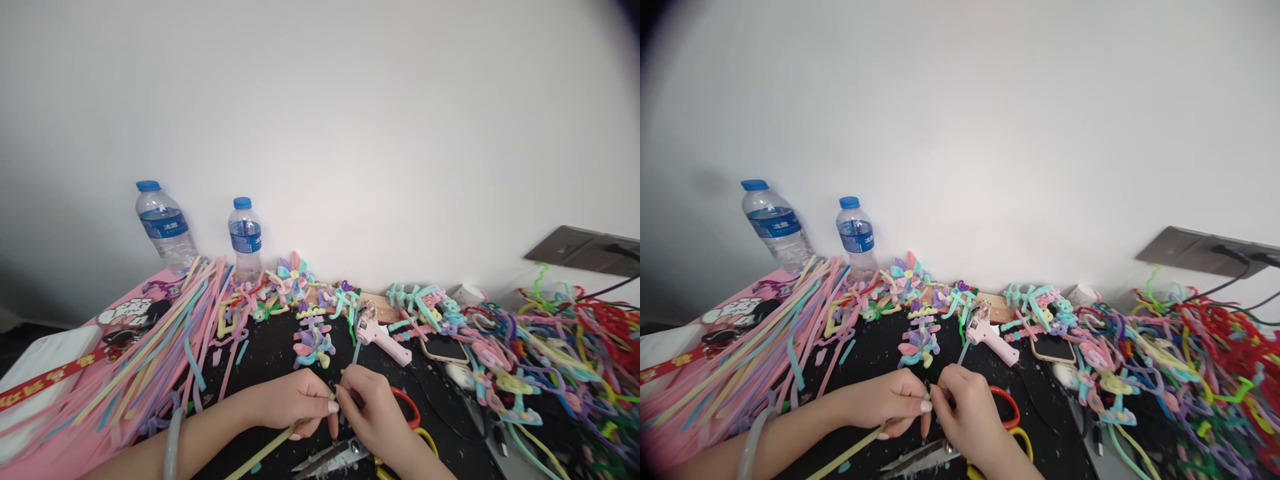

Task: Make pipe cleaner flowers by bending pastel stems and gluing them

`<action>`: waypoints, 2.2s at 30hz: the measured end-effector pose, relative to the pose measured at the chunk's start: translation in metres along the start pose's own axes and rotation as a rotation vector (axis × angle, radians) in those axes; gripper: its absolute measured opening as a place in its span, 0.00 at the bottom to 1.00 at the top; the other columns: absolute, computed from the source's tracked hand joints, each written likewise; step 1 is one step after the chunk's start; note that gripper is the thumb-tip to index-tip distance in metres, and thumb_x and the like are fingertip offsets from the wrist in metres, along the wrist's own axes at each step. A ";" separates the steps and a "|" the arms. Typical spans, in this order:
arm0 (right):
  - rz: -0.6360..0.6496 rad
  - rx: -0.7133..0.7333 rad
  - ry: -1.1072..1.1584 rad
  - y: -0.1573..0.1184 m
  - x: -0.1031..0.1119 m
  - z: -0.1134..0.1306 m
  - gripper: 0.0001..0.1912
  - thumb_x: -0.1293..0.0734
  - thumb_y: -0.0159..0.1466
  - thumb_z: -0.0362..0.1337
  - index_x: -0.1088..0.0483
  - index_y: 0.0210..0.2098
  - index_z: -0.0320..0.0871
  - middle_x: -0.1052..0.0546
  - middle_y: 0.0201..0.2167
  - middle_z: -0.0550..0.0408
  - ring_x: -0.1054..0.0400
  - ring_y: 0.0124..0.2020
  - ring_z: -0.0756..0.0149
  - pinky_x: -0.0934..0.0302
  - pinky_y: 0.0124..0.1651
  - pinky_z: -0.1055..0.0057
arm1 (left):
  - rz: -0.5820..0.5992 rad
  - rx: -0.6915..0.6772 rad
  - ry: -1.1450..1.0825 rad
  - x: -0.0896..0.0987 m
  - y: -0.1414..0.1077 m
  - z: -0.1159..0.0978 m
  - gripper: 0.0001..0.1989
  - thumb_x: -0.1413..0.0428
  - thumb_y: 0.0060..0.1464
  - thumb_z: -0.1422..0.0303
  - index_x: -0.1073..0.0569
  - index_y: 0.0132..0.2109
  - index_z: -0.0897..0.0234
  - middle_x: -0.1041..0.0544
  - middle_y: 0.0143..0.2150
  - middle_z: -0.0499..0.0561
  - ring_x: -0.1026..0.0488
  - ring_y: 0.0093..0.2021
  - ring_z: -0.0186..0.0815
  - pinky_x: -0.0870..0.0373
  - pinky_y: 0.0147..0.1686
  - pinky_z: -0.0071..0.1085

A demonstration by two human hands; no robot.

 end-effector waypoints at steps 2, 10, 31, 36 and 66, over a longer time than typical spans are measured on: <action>-0.005 0.001 0.026 0.000 0.001 0.000 0.13 0.43 0.63 0.33 0.45 0.21 0.43 0.40 0.21 0.60 0.45 0.23 0.71 0.55 0.25 0.73 | -0.001 0.000 -0.004 0.000 0.000 -0.001 0.21 0.54 0.57 0.57 0.27 0.28 0.70 0.39 0.11 0.41 0.46 0.12 0.24 0.48 0.18 0.22; 0.048 -0.065 0.290 -0.001 0.001 -0.007 0.21 0.50 0.67 0.45 0.40 0.22 0.42 0.36 0.22 0.58 0.40 0.28 0.67 0.47 0.33 0.73 | 0.040 -0.004 -0.088 0.003 0.000 0.005 0.19 0.52 0.57 0.59 0.26 0.31 0.70 0.39 0.11 0.41 0.47 0.11 0.24 0.50 0.17 0.23; 0.062 0.007 0.230 0.002 -0.004 0.003 0.19 0.46 0.67 0.40 0.44 0.20 0.42 0.42 0.20 0.62 0.47 0.23 0.72 0.53 0.26 0.74 | 0.046 -0.002 -0.077 0.004 0.000 0.004 0.18 0.52 0.57 0.61 0.26 0.31 0.70 0.39 0.11 0.42 0.47 0.11 0.24 0.51 0.16 0.23; -0.014 -0.075 0.356 0.001 -0.004 -0.002 0.20 0.50 0.67 0.44 0.44 0.21 0.43 0.42 0.21 0.61 0.47 0.24 0.70 0.52 0.28 0.73 | 0.027 -0.003 -0.095 0.004 0.001 0.004 0.18 0.52 0.58 0.61 0.26 0.31 0.70 0.38 0.11 0.42 0.47 0.11 0.24 0.52 0.16 0.23; -0.230 -0.083 0.224 0.002 -0.003 -0.011 0.07 0.43 0.63 0.33 0.38 0.29 0.42 0.37 0.23 0.59 0.44 0.23 0.69 0.49 0.26 0.74 | 0.096 0.001 -0.396 0.007 0.001 0.007 0.17 0.43 0.49 0.59 0.24 0.31 0.73 0.24 0.22 0.54 0.30 0.15 0.30 0.30 0.20 0.27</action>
Point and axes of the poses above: each hand's wrist, its own y-axis towards the middle knuckle, its own x-axis out of the back of the hand, z = x × y, the point moved 1 cm from there along y, towards the middle knuckle
